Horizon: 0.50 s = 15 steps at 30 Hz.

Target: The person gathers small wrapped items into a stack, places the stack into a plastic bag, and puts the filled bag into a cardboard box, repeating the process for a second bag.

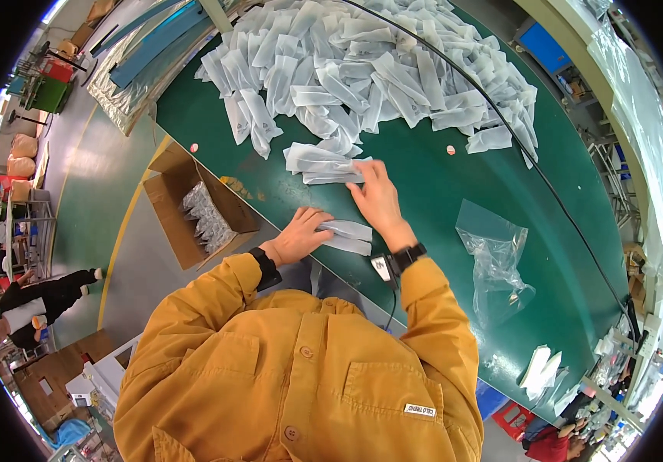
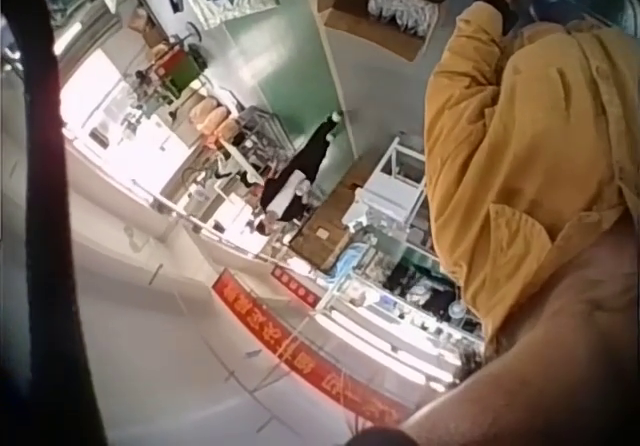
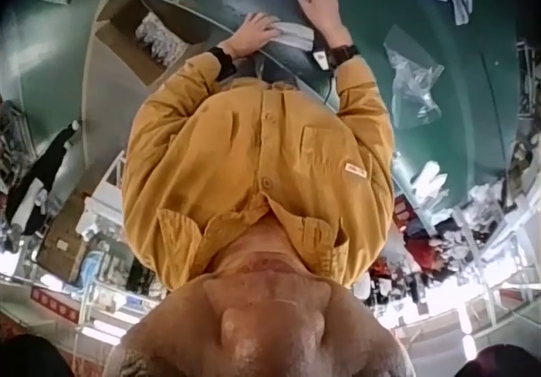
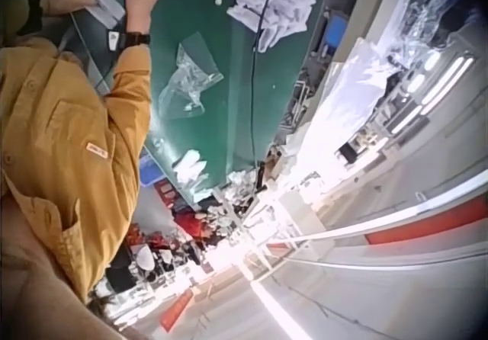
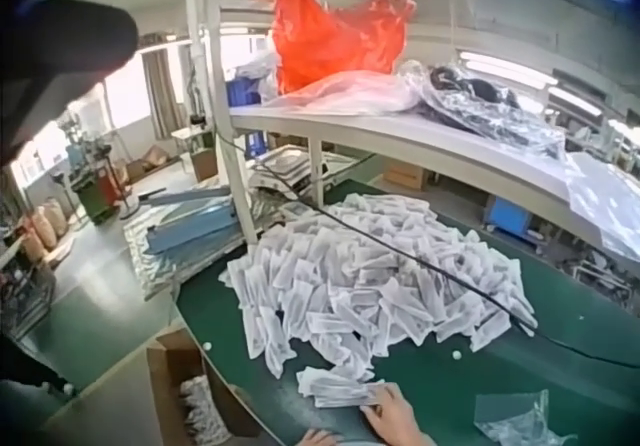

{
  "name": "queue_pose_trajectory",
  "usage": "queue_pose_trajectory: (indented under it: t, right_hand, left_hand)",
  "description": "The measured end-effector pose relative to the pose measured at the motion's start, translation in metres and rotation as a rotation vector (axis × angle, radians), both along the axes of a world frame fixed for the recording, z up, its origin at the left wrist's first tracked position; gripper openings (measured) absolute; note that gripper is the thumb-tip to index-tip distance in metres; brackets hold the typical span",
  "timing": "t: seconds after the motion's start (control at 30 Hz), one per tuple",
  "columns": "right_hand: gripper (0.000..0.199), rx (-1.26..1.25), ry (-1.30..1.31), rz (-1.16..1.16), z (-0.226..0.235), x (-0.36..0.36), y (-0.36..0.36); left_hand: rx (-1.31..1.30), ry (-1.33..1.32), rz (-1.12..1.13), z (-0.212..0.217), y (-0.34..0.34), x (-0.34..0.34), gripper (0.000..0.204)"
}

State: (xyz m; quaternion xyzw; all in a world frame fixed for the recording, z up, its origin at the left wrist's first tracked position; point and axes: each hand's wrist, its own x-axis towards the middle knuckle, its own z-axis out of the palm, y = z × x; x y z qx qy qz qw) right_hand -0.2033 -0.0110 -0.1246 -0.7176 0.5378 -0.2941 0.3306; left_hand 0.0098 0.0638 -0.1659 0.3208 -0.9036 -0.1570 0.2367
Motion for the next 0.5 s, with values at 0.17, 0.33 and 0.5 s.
queue_pose_trajectory:
  t: [0.17,0.33,0.5]
  right_hand:
    - [0.029,-0.438,0.277,0.166,0.0,0.033,-0.043]
    - [0.026,-0.506,0.379,0.311,-0.009,0.086,-0.062]
    - [0.011,-0.372,0.215,0.291,-0.001,0.092,-0.069]
  left_hand:
    - [0.051,0.006,0.006,0.006,0.003,0.002,0.027]
    - [0.184,0.091,0.058,-0.003,0.001,-0.006,0.046]
    - [0.193,0.066,0.065,0.001,0.004,-0.001,0.058]
